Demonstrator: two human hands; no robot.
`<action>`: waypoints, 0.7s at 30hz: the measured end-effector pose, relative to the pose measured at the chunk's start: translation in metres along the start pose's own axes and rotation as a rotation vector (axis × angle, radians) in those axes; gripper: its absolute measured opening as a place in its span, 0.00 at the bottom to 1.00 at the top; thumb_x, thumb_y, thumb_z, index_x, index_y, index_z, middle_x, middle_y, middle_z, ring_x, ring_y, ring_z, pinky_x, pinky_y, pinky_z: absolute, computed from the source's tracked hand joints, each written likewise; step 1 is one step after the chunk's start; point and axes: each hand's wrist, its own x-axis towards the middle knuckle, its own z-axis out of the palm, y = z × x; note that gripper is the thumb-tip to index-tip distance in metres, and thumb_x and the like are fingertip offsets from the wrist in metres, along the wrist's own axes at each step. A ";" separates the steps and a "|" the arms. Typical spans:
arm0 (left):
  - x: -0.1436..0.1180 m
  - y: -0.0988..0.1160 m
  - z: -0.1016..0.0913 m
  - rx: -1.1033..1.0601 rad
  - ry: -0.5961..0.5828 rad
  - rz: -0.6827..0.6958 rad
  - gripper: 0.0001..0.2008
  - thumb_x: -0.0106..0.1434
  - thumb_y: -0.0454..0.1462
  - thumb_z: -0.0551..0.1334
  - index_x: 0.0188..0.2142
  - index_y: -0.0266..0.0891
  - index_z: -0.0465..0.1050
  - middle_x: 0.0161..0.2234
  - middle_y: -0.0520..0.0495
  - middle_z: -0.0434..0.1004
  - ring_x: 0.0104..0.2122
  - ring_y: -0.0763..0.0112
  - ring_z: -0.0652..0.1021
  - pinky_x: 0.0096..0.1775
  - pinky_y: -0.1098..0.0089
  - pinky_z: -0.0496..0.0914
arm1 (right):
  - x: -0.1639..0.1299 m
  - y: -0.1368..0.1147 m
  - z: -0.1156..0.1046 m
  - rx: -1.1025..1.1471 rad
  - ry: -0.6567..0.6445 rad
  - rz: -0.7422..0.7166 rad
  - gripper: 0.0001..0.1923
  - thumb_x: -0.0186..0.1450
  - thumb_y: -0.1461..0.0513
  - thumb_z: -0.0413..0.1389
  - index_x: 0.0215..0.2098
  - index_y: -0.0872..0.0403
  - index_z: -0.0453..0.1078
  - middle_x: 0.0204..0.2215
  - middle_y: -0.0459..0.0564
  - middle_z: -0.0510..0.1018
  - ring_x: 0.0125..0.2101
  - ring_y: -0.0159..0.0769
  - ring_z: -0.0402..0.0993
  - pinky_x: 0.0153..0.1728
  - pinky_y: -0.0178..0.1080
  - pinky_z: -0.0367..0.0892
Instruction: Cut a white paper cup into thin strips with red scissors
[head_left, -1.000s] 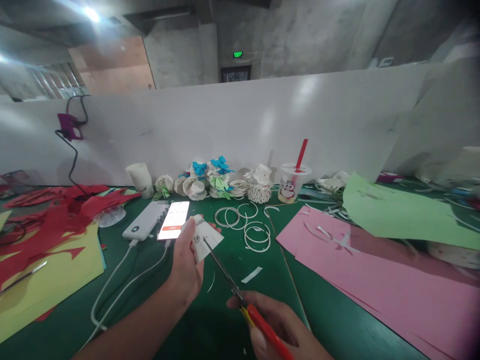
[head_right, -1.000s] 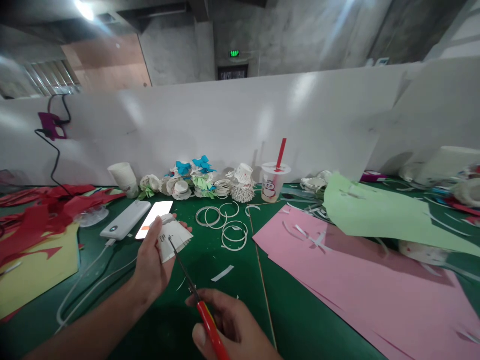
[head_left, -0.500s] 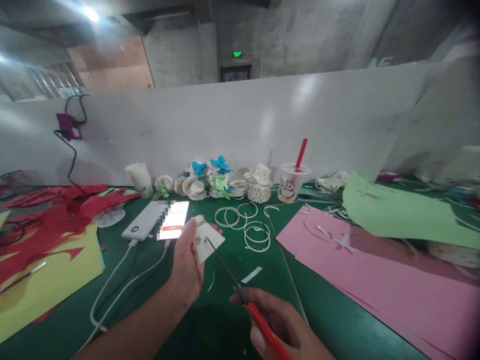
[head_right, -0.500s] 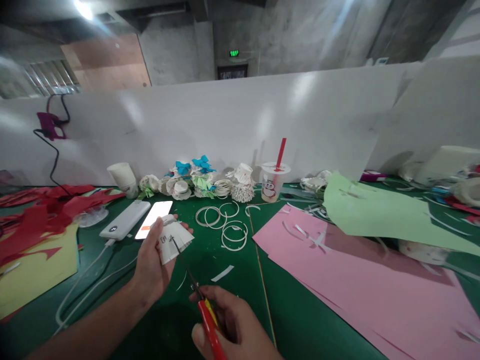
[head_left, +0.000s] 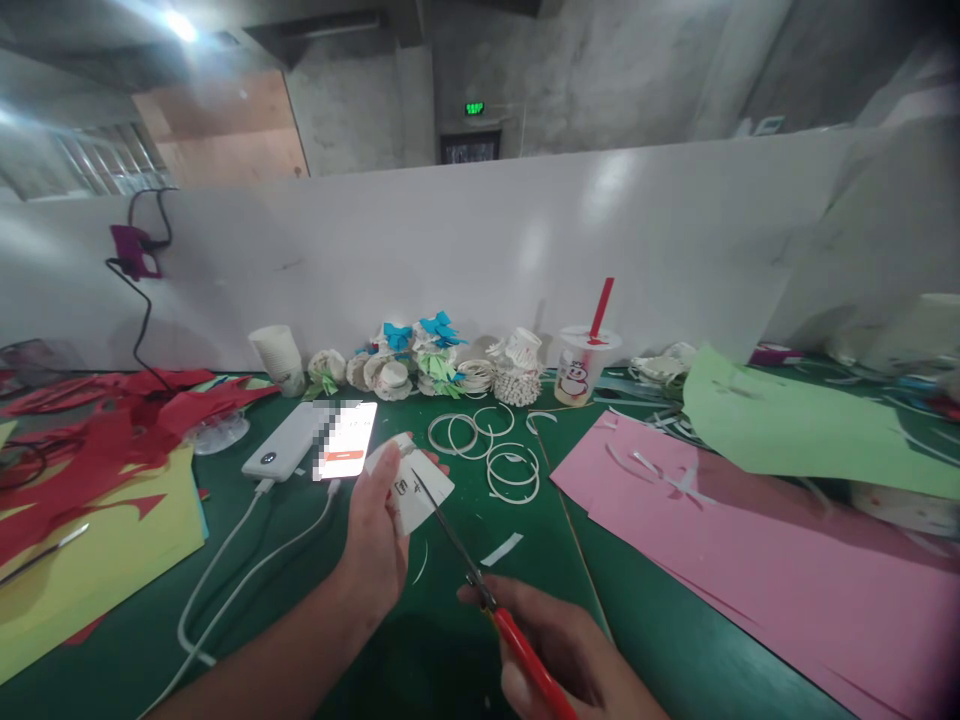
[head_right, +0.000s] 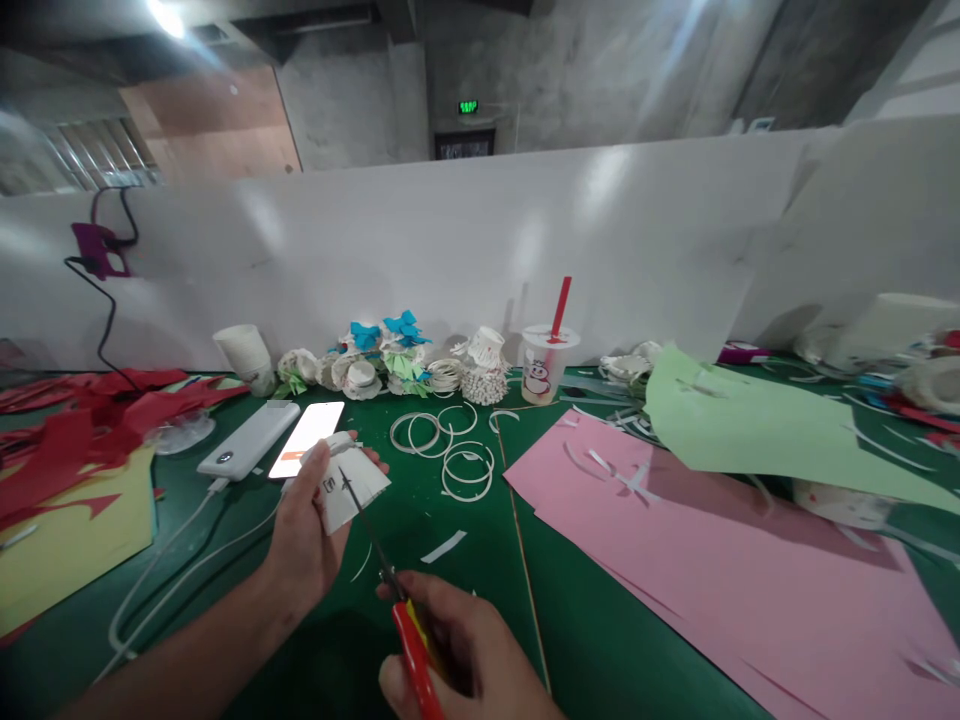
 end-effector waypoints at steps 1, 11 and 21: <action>0.000 0.000 0.000 -0.003 -0.003 -0.001 0.18 0.56 0.46 0.62 0.40 0.36 0.71 0.27 0.47 0.77 0.28 0.67 0.78 0.31 0.69 0.72 | 0.001 -0.001 0.000 -0.009 0.014 -0.018 0.27 0.56 0.48 0.59 0.49 0.51 0.68 0.22 0.42 0.63 0.21 0.29 0.58 0.23 0.32 0.57; 0.001 0.000 -0.001 -0.034 -0.027 -0.006 0.17 0.57 0.45 0.61 0.41 0.35 0.70 0.30 0.46 0.78 0.28 0.68 0.78 0.32 0.69 0.72 | 0.006 -0.010 0.004 -0.110 0.000 -0.081 0.20 0.58 0.51 0.57 0.43 0.54 0.72 0.24 0.42 0.61 0.24 0.30 0.54 0.26 0.32 0.57; -0.001 -0.001 -0.001 -0.037 -0.025 -0.013 0.17 0.56 0.45 0.61 0.41 0.36 0.69 0.30 0.46 0.78 0.28 0.67 0.78 0.32 0.69 0.72 | 0.006 -0.006 0.003 -0.104 0.009 -0.055 0.21 0.58 0.51 0.57 0.44 0.54 0.71 0.25 0.43 0.61 0.26 0.31 0.54 0.27 0.33 0.58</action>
